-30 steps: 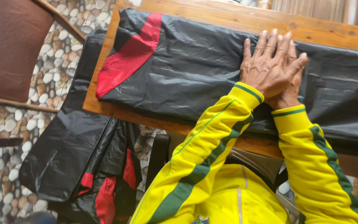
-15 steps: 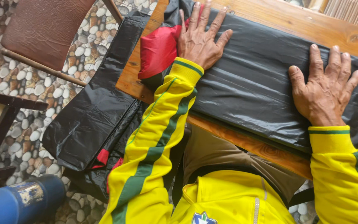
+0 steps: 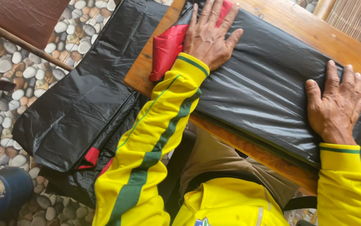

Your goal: The person cleans a small black bag with a feather duster, then places it in a basket. They then unfold a large black bag on the table, smooth it out, and clean it with the feather duster before folding it back up.

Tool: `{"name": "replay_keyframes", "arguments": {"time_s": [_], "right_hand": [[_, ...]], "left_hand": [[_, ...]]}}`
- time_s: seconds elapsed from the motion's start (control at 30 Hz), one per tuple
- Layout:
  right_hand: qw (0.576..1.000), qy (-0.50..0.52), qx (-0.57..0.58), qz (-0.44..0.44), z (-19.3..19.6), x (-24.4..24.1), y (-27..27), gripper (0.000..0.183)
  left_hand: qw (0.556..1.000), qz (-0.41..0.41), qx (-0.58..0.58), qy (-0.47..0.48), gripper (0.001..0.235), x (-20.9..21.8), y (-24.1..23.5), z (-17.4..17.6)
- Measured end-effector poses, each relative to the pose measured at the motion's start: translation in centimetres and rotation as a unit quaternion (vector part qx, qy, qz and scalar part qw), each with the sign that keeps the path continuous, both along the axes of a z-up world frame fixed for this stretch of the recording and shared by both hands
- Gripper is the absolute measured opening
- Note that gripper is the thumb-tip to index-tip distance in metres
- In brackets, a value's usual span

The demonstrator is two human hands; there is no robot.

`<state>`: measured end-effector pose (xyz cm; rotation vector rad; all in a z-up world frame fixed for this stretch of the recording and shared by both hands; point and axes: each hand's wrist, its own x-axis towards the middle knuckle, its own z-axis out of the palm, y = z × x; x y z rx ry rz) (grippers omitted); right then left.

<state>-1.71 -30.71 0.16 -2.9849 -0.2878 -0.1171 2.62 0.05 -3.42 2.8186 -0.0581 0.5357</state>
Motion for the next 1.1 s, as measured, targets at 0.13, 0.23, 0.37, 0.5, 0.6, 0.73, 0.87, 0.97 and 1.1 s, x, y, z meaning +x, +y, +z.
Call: {"name": "replay_keyframes", "arguments": {"time_s": [0.13,0.23,0.37,0.5,0.6,0.73,0.87,0.97,1.1], "right_hand": [[0.999,0.043,0.004,-0.027,0.9,0.0,1.1,0.067],[0.999,-0.011,-0.050,0.013,1.2,0.2,0.5,0.065],[0.964,-0.217,-0.039,0.151,2.5,1.3,6.1,0.066],[0.983,-0.121,0.108,0.085,4.0,1.6,17.5,0.073],[0.992,-0.098,0.063,0.044,2.1,2.8,22.0,0.079],[0.990,0.029,0.137,-0.019,-0.5,3.6,21.4,0.096],[0.995,-0.060,0.068,-0.032,-2.5,2.8,17.3,0.092],[0.996,-0.073,0.020,-0.045,-2.9,2.0,13.0,0.089],[0.995,-0.039,0.007,-0.089,-2.0,0.9,5.7,0.086]], "left_hand": [[1.000,0.013,0.009,-0.012,0.057,0.2,-0.2,-0.4],[1.000,0.021,0.013,-0.004,0.058,0.2,-0.4,-0.3],[0.999,0.018,0.032,0.000,0.058,0.3,-0.4,-0.6],[0.998,0.003,0.058,0.040,0.058,0.1,0.1,-0.9],[0.990,-0.015,0.137,-0.039,0.049,0.8,0.7,-2.9],[0.989,-0.033,0.144,0.017,0.054,-0.1,0.5,-0.8],[0.996,-0.035,0.069,0.034,0.057,-0.7,0.5,1.0],[0.997,-0.052,0.049,0.004,0.057,-0.8,0.3,1.2],[0.996,-0.072,0.049,-0.014,0.055,-1.0,0.3,1.6]]}}
